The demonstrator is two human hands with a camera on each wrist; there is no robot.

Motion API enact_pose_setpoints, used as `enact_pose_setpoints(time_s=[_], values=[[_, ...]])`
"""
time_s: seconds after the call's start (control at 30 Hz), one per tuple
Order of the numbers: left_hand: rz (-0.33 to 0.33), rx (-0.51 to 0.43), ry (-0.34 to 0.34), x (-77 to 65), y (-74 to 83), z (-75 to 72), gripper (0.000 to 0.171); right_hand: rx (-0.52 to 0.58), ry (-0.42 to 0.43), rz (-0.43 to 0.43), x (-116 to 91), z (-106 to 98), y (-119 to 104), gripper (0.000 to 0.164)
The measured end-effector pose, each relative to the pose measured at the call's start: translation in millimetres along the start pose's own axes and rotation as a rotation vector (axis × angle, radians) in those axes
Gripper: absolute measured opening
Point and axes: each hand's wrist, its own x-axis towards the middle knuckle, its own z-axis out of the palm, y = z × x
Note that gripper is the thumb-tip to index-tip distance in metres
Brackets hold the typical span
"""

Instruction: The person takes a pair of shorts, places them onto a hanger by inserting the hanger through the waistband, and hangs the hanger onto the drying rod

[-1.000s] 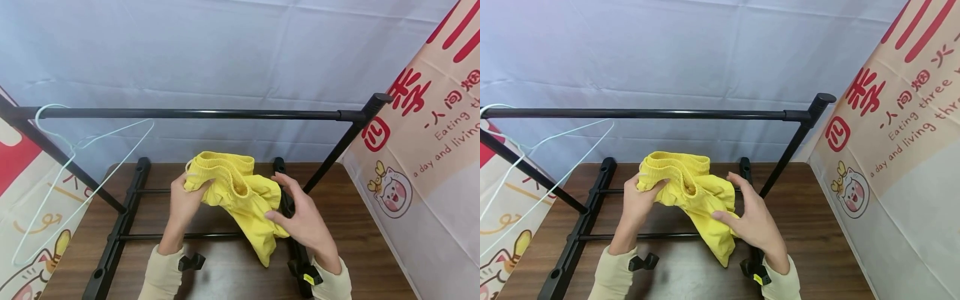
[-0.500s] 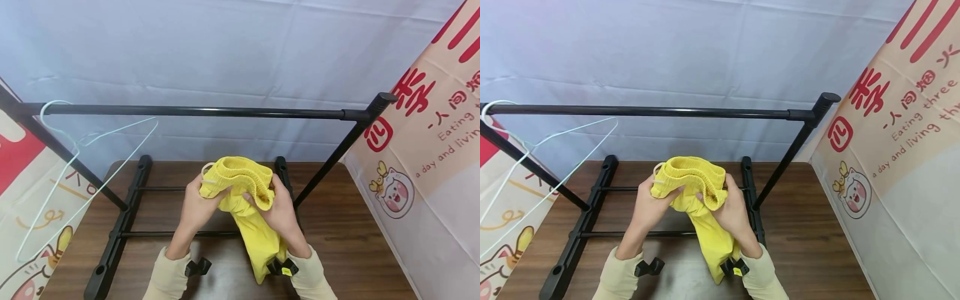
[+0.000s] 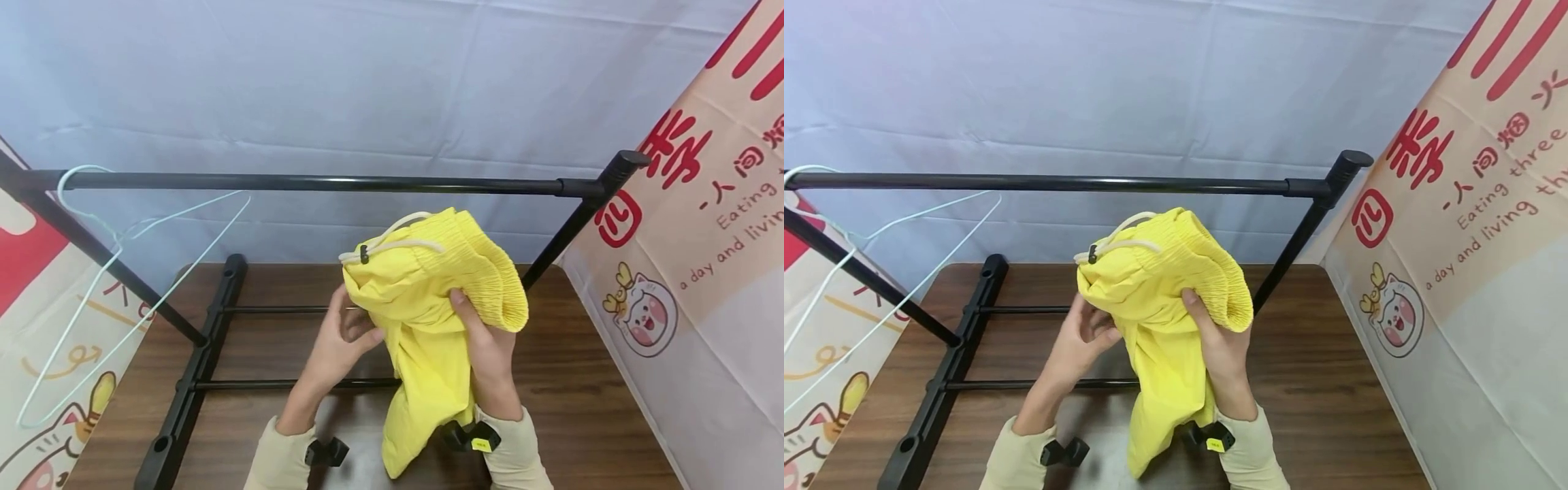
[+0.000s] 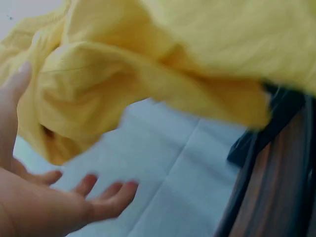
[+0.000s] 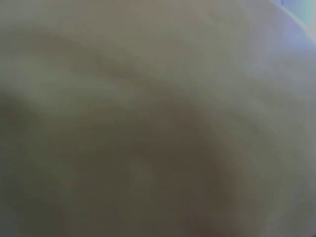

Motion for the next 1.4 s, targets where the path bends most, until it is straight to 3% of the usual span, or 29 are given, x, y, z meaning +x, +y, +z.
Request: enact_pose_setpoints(time_s=[0.07, 0.13, 0.27, 0.37, 0.47, 0.6, 0.7, 0.83, 0.93, 1.03, 1.13, 1.3, 1.4], values=[[0.001, -0.101, -0.094, 0.1, -3.9, 4.1, 0.089, 0.066, 0.044, 0.051, -2, -1, 2, 0.022], [0.008, -0.199, -0.146, 0.8, -6.7, 8.9, 0.089, 0.147, 0.050, 0.099, -4, 0, 4, 0.023], [0.008, -0.278, -0.110, 2.5, -8.7, 18.4, 0.079, 0.237, 0.033, 0.233, -12, 0, 8, 0.020], [0.002, -0.290, -0.071, 3.6, -8.5, 22.2, 0.053, 0.195, 0.004, 0.358, -16, -3, 10, 0.019], [-0.012, -0.307, -0.026, 4.0, -7.3, 21.9, 0.034, 0.129, -0.046, 0.416, -18, -10, 15, 0.030], [-0.025, -0.264, 0.071, 3.3, -2.9, 12.6, 0.031, 0.116, -0.060, 0.408, -17, -23, 21, 0.043], [0.005, -0.189, 0.129, 0.9, 1.4, -0.1, 0.034, 0.110, -0.024, 0.385, -15, -33, 23, 0.047], [0.070, -0.074, 0.170, -2.6, 8.0, -15.1, 0.039, 0.068, 0.038, 0.319, -10, -47, 21, 0.048], [0.104, 0.010, 0.181, -3.8, 12.8, -21.2, 0.042, 0.000, 0.028, 0.235, -11, -52, 19, 0.043], [0.123, 0.085, 0.189, -4.9, 17.0, -22.9, 0.041, -0.066, -0.077, 0.110, -13, -50, 18, 0.044], [0.135, 0.123, 0.169, -5.6, 21.7, -21.9, 0.041, -0.159, -0.240, 0.031, -15, -41, 21, 0.066], [0.137, 0.111, 0.078, -6.0, 26.1, -15.5, 0.042, -0.520, -0.479, 0.119, -20, -23, 27, 0.133], [0.140, 0.119, 0.027, -6.9, 25.4, -12.3, 0.041, -0.647, -0.556, 0.165, -22, -14, 31, 0.150]])
